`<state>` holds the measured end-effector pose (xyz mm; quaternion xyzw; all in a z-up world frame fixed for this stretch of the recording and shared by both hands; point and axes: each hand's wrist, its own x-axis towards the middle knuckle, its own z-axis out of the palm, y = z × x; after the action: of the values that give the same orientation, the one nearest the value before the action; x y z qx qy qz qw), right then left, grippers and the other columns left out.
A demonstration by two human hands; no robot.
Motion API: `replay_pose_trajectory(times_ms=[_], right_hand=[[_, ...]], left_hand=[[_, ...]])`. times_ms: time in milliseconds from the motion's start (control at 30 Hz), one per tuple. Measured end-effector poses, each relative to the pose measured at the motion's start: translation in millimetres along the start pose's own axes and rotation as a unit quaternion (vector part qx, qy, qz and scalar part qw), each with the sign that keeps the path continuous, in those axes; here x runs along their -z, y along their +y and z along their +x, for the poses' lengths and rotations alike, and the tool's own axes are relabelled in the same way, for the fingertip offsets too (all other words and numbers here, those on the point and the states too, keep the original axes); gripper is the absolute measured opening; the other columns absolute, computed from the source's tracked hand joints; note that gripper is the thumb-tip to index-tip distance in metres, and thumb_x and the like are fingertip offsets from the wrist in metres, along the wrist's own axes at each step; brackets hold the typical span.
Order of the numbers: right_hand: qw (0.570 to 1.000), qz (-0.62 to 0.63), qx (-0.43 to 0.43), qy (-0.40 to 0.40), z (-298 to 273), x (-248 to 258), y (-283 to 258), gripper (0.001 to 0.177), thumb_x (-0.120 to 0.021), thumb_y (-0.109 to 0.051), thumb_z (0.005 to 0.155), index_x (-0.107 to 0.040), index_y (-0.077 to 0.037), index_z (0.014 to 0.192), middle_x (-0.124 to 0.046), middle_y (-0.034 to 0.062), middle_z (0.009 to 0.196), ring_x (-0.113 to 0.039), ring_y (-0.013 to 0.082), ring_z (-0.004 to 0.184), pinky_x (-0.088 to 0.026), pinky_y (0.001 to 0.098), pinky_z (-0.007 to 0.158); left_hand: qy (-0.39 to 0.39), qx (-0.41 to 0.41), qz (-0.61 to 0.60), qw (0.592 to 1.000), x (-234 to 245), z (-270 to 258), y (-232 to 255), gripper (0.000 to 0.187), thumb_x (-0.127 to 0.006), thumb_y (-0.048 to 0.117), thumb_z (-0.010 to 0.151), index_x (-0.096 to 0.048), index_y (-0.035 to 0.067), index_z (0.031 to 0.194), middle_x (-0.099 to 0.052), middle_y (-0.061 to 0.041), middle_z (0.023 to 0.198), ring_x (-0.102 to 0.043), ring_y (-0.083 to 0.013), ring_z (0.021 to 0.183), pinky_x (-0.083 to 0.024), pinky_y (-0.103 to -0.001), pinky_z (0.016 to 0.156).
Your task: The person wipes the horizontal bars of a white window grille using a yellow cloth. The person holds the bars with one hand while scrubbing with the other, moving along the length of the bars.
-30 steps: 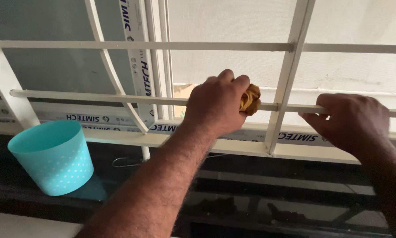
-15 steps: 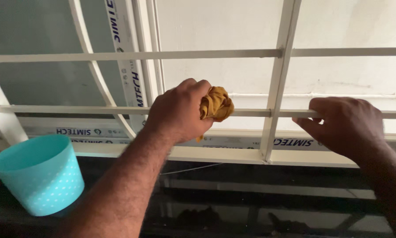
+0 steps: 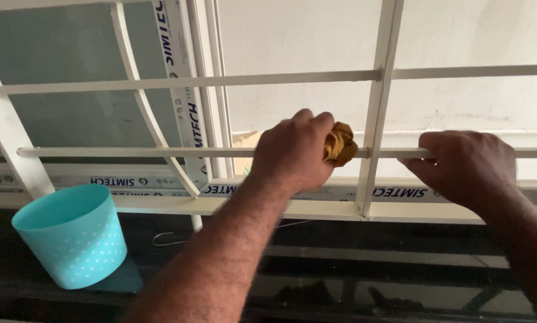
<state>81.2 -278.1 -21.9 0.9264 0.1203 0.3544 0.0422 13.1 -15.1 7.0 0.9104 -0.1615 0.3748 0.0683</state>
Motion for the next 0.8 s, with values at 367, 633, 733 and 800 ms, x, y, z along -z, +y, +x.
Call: replay_pose_trajectory(times_ms=[367, 633, 733, 800], right_hand=[[0.999, 0.031, 0.006, -0.021, -0.2, 6.5, -1.5, 0.043, -0.064, -0.056, 0.093, -0.066, -0.019, 0.072, -0.06, -0.0019, 0.053, -0.05, 0.013, 0.048, -0.046, 0.0327, 0.052], [0.997, 0.063, 0.032, 0.026, -4.3, 3.8, 1.5, 0.039, -0.067, -0.053, 0.092, -0.066, -0.02, 0.072, -0.058, -0.0022, 0.051, -0.05, 0.0125, 0.046, -0.044, 0.032, 0.052], [0.998, 0.055, 0.024, 0.019, -3.0, 2.6, 1.6, 0.04, -0.067, -0.053, 0.093, -0.067, -0.019, 0.071, -0.059, -0.0017, 0.051, -0.05, 0.0123, 0.047, -0.044, 0.0322, 0.053], [0.998, 0.058, 0.01, 0.015, -2.7, 2.7, 0.9, 0.04, -0.066, -0.051, 0.096, -0.067, -0.019, 0.072, -0.06, -0.0011, 0.053, -0.05, 0.0123, 0.047, -0.044, 0.0321, 0.053]], left_hand=[[-0.04, 0.109, 0.053, 0.992, 52.4, -34.3, -42.9, 0.061, -0.09, 0.029, 0.071, -0.061, 0.01, 0.12, -0.068, -0.009, 0.099, -0.07, -0.0239, 0.088, -0.061, -0.041, 0.074], [-0.039, 0.129, 0.118, 0.984, 49.6, -37.0, -20.4, 0.066, -0.091, 0.033, 0.072, -0.059, 0.01, 0.125, -0.064, -0.012, 0.106, -0.066, -0.0279, 0.1, -0.06, -0.046, 0.081], [-0.056, 0.15, 0.112, 0.981, 48.6, -30.6, -10.1, 0.065, -0.088, 0.03, 0.077, -0.057, 0.012, 0.131, -0.064, -0.012, 0.108, -0.066, -0.0271, 0.099, -0.06, -0.045, 0.081], [-0.053, 0.136, 0.096, 0.985, 41.6, -22.1, 3.7, 0.065, -0.088, 0.029, 0.077, -0.057, 0.011, 0.132, -0.064, -0.013, 0.109, -0.066, -0.0271, 0.099, -0.059, -0.045, 0.081]])
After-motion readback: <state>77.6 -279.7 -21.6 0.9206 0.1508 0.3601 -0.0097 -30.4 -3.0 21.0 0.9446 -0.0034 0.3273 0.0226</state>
